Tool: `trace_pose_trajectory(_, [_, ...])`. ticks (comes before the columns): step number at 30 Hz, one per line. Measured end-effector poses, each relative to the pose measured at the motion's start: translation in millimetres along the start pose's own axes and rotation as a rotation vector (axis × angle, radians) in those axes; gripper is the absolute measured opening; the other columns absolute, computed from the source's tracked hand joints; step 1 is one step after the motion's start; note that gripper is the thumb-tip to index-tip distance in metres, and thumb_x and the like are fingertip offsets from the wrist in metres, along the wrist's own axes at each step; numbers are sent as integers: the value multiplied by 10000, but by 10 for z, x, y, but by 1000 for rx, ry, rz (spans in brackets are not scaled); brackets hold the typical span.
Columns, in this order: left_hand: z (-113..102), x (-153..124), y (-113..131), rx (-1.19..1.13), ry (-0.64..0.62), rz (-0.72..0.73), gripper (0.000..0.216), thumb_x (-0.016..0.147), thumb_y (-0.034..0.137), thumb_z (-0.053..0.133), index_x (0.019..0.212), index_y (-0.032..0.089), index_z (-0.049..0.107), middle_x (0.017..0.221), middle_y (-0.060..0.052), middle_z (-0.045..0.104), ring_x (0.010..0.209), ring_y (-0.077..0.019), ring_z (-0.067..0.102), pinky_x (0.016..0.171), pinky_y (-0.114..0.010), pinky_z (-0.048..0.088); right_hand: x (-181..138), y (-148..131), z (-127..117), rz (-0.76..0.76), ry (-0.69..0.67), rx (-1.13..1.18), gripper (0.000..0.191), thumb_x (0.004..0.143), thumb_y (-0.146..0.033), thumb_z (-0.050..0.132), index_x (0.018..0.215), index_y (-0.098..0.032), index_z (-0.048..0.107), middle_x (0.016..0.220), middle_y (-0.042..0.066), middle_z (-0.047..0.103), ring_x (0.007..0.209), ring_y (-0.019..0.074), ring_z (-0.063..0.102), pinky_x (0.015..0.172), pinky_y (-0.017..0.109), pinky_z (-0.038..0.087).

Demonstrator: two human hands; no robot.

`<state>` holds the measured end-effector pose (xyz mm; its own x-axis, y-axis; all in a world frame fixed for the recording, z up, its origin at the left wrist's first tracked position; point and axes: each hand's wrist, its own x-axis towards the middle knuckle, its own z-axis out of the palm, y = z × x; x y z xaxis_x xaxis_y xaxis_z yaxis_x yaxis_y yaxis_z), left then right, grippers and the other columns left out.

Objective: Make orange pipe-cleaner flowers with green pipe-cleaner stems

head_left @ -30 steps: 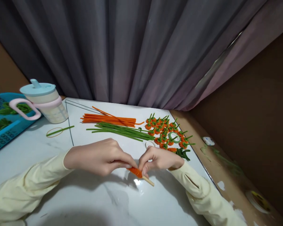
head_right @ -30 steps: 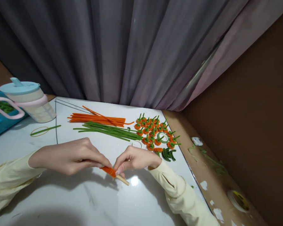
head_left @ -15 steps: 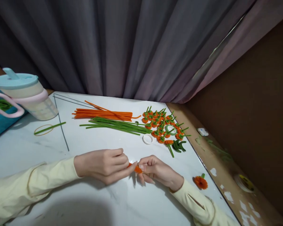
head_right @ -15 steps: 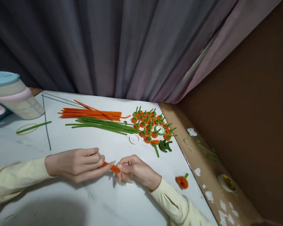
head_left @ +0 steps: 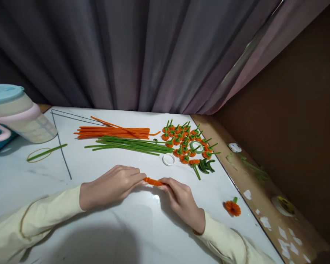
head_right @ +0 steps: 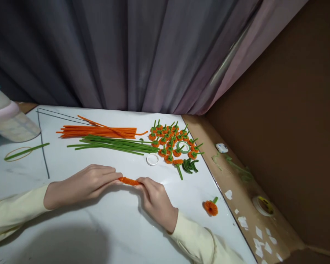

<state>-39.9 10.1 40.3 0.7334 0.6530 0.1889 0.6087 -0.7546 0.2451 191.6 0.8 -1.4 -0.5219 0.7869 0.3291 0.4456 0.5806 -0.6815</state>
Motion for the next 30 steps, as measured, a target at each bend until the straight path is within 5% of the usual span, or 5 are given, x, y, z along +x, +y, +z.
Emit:
trace_pose_trajectory(4, [-20, -11, 20, 211, 83, 149, 279, 896, 55, 289, 916, 142, 554, 651, -25, 536, 546, -160, 467, 507, -279, 360, 52, -75, -18, 213, -98, 244, 214, 918, -302, 429, 970, -182, 598, 755, 38, 659, 554, 117, 533, 547, 225, 409])
trace_pose_trajectory(9, [-54, 7, 37, 357, 182, 362, 200, 927, 91, 325, 928, 107, 524, 612, -17, 505, 533, -162, 435, 498, -296, 350, 107, -69, 23, 510, -192, 699, 298, 801, -443, 575, 795, -146, 600, 615, 35, 648, 417, 84, 416, 461, 230, 361])
trace_pose_trajectory(12, [-21, -1, 30, 371, 187, 403, 186, 926, 88, 336, 951, 81, 519, 627, -28, 516, 547, -167, 449, 510, -307, 360, 117, -60, 33, 588, -200, 779, 326, 743, -468, 623, 741, -143, 592, 596, 37, 649, 398, 77, 396, 433, 224, 332])
trace_pose_trajectory(19, [98, -23, 23, 381, 116, 290, 289, 913, 53, 325, 1173, 63, 451, 712, -45, 566, 622, -166, 506, 561, -298, 403, 86, -28, -18, 350, -66, 336, 222, 848, -325, 539, 751, -167, 660, 580, 14, 637, 450, 91, 437, 491, 224, 342])
trace_pose_trajectory(30, [233, -58, -10, 140, 132, 136, 342, 816, 3, 313, 1042, 144, 528, 690, -32, 538, 587, -165, 501, 511, -259, 416, 102, 0, -19, 276, -247, 350, 248, 940, -314, 408, 781, -180, 543, 620, -19, 585, 577, 106, 491, 619, 211, 370])
